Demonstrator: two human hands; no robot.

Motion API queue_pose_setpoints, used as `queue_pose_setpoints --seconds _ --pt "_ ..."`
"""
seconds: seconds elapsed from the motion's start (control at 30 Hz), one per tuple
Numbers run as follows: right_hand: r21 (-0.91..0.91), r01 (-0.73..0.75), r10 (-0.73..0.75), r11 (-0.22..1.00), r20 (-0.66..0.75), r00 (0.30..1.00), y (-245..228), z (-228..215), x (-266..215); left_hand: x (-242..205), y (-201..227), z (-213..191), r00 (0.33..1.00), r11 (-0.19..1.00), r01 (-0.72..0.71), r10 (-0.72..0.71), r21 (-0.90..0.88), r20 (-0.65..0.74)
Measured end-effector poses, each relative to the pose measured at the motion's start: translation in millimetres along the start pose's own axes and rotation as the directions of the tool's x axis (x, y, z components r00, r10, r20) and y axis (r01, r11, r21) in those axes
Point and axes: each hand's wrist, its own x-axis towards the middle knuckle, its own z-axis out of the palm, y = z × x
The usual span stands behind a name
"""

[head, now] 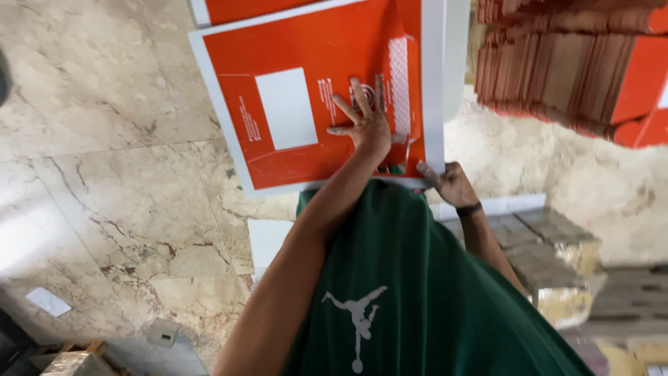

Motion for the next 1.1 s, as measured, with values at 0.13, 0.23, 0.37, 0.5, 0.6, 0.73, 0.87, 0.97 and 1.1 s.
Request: queue_pose_setpoints --seconds 0.13,0.23,0.37,0.5,0.6,0.73,0.87,0.97,1.1 --pt "0.288 -0.121 0.108 0.950 0.061 0.992 14.2 -2.2 10.8 -14.1 2.3 -15.9 0.997 0.998 0.067 -0.067 0.004 -0.026" --pt "0.309 -0.200 0.174 0.930 0.110 0.979 26.5 -2.1 16.2 -32.8 -5.2 -32.0 0.998 0.998 -0.024 0.021 -0.062 -0.056" --pt "0.199 -0.134 0.112 0.971 0.117 0.987 48.0 -29.8 70.5 -33.0 -8.9 -45.9 0.998 0.998 -0.057 0.058 0.020 -0.036" --pt "0.437 -0.106 0.096 0.893 0.046 0.994 47.6 -65.1 168.2 6.5 -15.4 -43.7 0.988 0.973 -0.144 0.150 0.182 -0.020" --pt "0.502 -0.088 0.048 0.860 0.093 0.994 28.1 -89.9 231.9 2.0 -16.9 -87.3 0.919 0.828 -0.355 0.395 0.434 -0.004" --pt "0.273 -0.089 0.062 0.958 0.103 0.993 -29.8 -101.1 289.4 16.5 -16.8 -101.8 0.918 0.865 -0.386 0.395 0.320 0.038" --pt "0.096 -0.004 0.006 0.995 -0.021 1.000 -45.1 -95.3 321.8 29.2 -18.7 -89.7 0.907 0.844 -0.416 0.412 0.339 0.085" --pt "0.029 0.021 -0.020 0.999 -0.043 0.999 -64.1 -97.4 307.8 6.4 -23.0 -116.4 0.897 0.851 -0.440 0.428 0.287 0.107" --pt "-0.061 0.032 -0.035 0.998 -0.061 0.998 -77.0 -94.0 274.2 35.2 -17.3 -79.5 0.892 0.854 -0.452 0.434 0.256 0.126"
